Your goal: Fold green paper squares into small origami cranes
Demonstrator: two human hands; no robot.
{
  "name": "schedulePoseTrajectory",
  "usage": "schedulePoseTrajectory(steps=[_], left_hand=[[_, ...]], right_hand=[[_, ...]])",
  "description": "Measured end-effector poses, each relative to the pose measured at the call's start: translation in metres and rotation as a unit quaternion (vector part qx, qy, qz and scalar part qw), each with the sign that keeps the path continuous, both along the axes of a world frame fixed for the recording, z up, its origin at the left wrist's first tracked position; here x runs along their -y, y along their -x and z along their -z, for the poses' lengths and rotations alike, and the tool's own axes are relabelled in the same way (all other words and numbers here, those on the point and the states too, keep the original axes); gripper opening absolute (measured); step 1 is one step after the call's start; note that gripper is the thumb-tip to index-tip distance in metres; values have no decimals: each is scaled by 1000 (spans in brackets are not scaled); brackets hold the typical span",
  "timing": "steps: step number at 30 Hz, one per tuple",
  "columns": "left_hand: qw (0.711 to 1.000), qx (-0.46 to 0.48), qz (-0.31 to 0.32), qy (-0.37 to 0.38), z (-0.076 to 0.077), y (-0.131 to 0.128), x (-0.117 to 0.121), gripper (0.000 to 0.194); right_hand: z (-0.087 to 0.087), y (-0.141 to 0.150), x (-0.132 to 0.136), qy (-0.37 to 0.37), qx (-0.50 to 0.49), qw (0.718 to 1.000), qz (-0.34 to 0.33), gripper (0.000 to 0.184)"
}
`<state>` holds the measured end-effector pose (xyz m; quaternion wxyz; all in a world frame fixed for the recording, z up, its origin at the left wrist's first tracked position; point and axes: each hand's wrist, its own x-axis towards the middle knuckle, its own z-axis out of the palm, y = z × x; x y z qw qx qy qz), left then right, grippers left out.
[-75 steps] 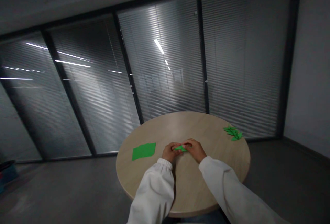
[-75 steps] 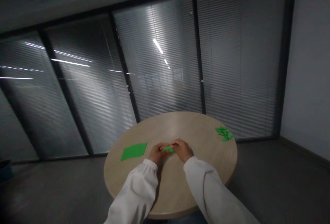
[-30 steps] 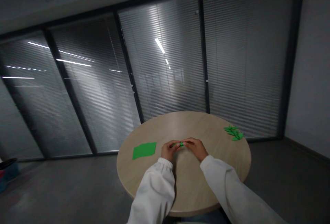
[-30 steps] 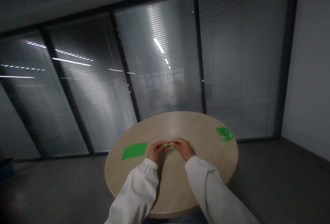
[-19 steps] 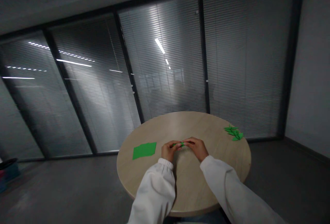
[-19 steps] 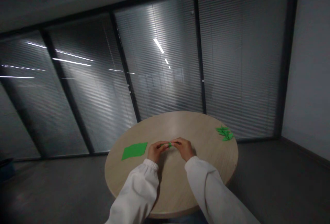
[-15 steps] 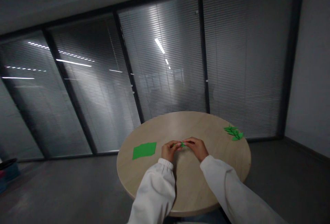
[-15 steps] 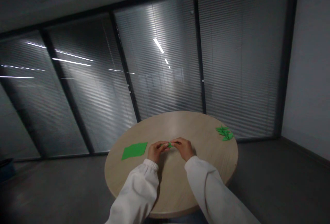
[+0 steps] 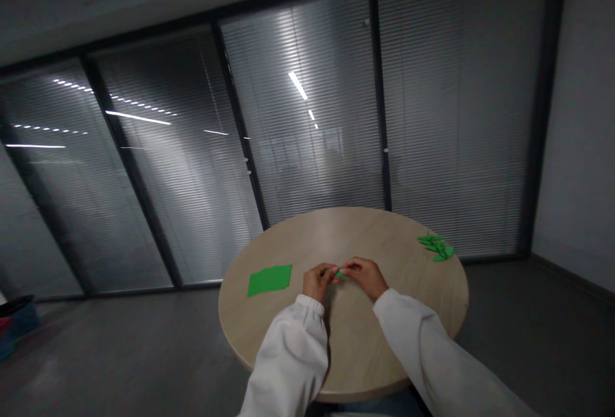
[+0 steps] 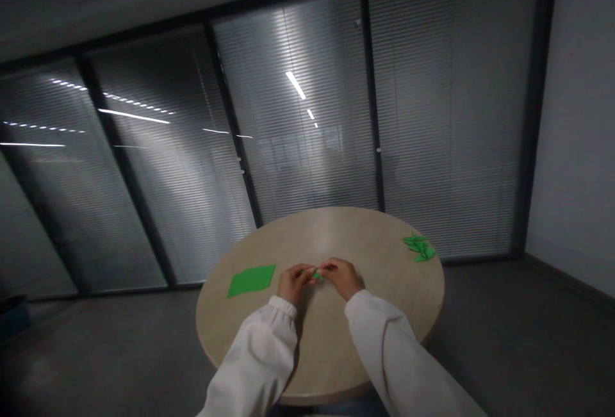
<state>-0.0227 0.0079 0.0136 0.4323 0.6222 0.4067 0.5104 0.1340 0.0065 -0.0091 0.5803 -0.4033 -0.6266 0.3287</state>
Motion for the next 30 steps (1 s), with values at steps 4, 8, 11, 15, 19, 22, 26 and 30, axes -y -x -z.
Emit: schedulePoseTrajectory(steps=[4, 8, 11, 15, 19, 22, 26, 30], left_hand=[[1000, -22, 5, -9, -2, -2, 3, 23], [1000, -23, 7, -12, -1, -2, 2, 25], [1000, -7, 20, -8, 2, 0, -1, 30], [999, 30, 39, 22, 6, 2, -7, 35], [995, 64, 52, 55, 5, 3, -10, 38], [990, 100, 59, 76, 2, 1, -8, 42], [991, 111, 45, 55, -2, -2, -5, 48], [994, 104, 9, 33, -2, -4, -4, 37]], right_hand=[[0, 0, 1, -17, 8, 1000, 6, 19], [7, 0, -5, -22, 6, 1000, -17, 17], [12, -2, -11, -20, -5, 999, -37, 18], [15, -3, -13, -10, -20, 998, -55, 24], [11, -4, -9, 26, -65, 996, -58, 37], [7, -5, -6, 30, -79, 995, -44, 31], [2, -4, -3, -4, -38, 999, -6, 20], [-1, -1, 4, -108, 69, 991, 48, 21]])
